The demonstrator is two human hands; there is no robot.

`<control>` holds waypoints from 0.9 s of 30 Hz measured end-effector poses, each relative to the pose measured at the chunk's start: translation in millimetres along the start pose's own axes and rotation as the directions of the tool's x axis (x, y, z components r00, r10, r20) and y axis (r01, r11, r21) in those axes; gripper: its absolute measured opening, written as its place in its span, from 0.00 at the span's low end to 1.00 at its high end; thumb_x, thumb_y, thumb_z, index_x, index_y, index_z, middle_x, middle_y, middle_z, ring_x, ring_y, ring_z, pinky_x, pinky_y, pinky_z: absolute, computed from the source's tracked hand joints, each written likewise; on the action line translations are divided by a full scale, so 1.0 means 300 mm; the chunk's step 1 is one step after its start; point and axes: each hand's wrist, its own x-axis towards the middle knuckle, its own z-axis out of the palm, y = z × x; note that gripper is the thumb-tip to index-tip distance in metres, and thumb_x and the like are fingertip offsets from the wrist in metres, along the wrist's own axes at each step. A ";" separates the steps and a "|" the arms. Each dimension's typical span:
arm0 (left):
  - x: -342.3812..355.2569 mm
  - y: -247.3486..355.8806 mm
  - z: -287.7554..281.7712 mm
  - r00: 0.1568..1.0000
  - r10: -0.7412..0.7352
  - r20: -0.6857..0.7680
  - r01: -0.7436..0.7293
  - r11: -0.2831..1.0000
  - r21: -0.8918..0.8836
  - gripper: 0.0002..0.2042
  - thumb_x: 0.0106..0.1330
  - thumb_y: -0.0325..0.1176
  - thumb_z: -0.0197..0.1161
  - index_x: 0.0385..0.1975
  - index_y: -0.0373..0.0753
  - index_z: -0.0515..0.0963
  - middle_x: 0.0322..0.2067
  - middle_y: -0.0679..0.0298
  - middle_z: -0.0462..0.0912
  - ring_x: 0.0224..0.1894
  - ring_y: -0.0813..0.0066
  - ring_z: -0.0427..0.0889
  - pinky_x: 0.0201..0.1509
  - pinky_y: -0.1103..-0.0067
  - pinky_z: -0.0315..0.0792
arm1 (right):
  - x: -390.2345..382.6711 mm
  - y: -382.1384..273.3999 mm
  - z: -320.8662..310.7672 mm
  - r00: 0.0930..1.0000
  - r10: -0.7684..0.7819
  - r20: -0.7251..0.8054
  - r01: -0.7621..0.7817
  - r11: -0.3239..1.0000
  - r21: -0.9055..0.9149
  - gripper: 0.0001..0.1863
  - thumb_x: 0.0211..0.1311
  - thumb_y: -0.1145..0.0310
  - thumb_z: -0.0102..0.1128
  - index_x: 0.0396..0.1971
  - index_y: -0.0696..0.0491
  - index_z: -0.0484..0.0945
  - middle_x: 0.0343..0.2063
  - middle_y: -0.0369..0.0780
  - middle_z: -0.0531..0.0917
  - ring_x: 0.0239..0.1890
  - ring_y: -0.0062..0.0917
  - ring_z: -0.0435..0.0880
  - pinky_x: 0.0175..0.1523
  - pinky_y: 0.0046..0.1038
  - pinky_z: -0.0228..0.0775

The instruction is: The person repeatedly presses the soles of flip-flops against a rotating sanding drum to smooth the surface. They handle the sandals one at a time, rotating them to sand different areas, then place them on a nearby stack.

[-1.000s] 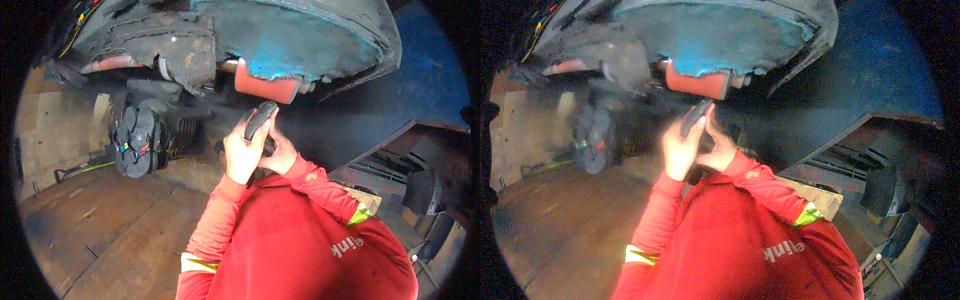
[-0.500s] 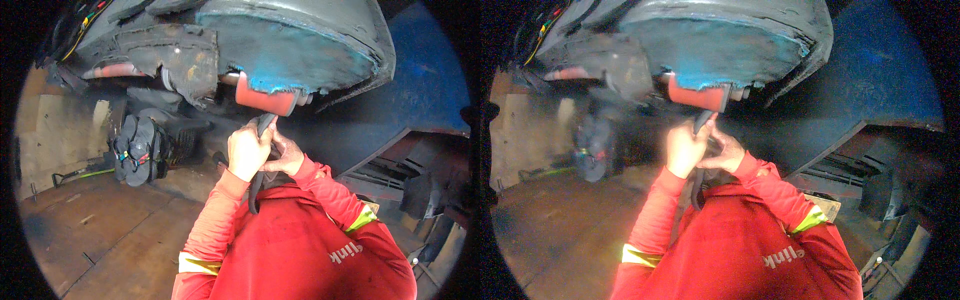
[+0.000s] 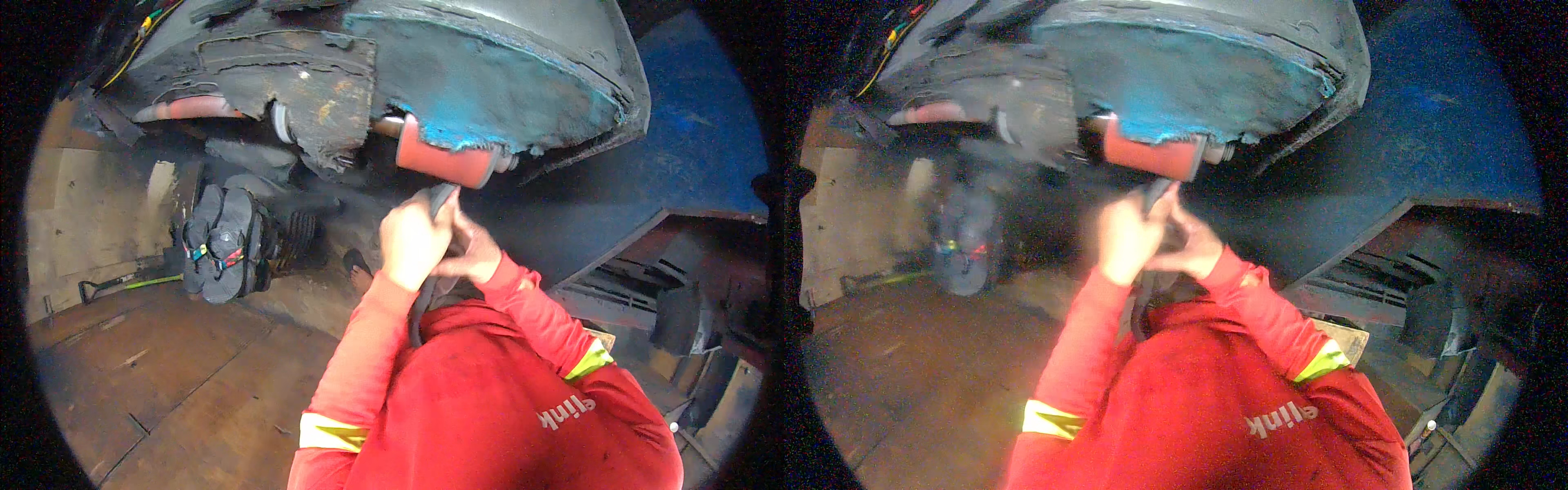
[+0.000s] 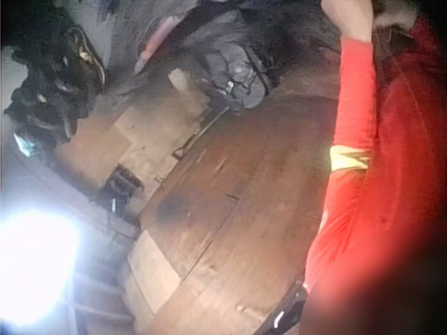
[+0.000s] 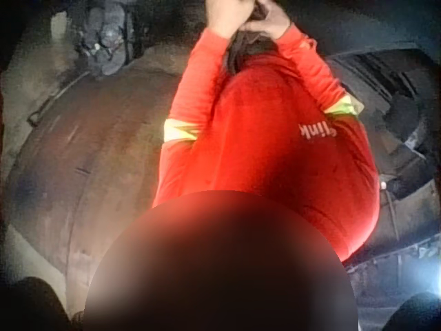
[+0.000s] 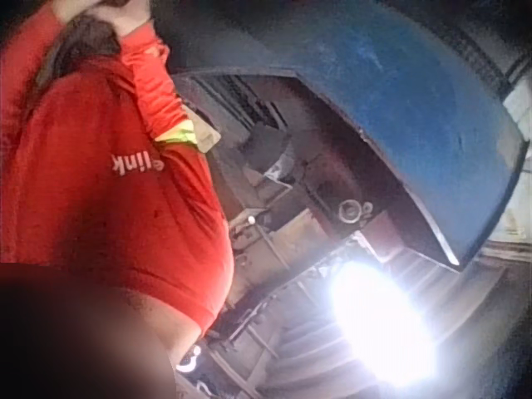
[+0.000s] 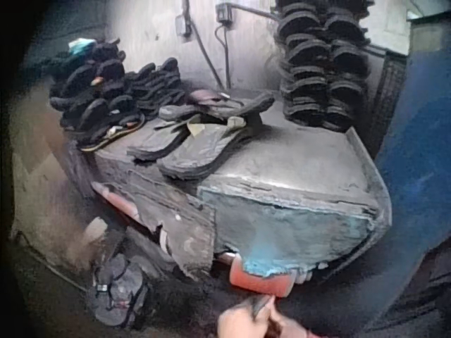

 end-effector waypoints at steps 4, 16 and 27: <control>0.017 -0.026 0.065 0.999 0.034 -0.030 -0.034 0.999 0.014 0.19 0.67 0.48 0.61 0.34 0.34 0.82 0.27 0.43 0.84 0.33 0.43 0.85 0.37 0.58 0.78 | 0.021 -0.014 -0.082 0.992 -0.086 0.095 0.103 0.976 -0.190 0.58 0.44 0.77 0.79 0.75 0.54 0.51 0.68 0.38 0.67 0.70 0.26 0.63 0.75 0.34 0.56; -0.069 -0.038 -0.042 0.988 0.087 -0.128 -0.120 0.955 -0.273 0.20 0.62 0.41 0.72 0.43 0.28 0.83 0.38 0.44 0.86 0.41 0.52 0.88 0.44 0.68 0.80 | -0.027 0.105 0.052 0.935 -0.350 -0.052 0.220 0.690 -0.690 0.54 0.46 0.60 0.78 0.73 0.52 0.57 0.73 0.53 0.53 0.75 0.45 0.53 0.75 0.40 0.52; 0.001 -0.016 -0.057 0.967 0.232 -0.108 -0.215 0.965 0.147 0.20 0.63 0.48 0.69 0.26 0.33 0.81 0.22 0.47 0.81 0.25 0.47 0.82 0.28 0.61 0.74 | -0.019 0.093 0.063 0.996 -0.052 -0.077 0.039 0.986 -0.161 0.48 0.41 0.77 0.80 0.66 0.57 0.65 0.59 0.38 0.75 0.64 0.26 0.71 0.71 0.32 0.61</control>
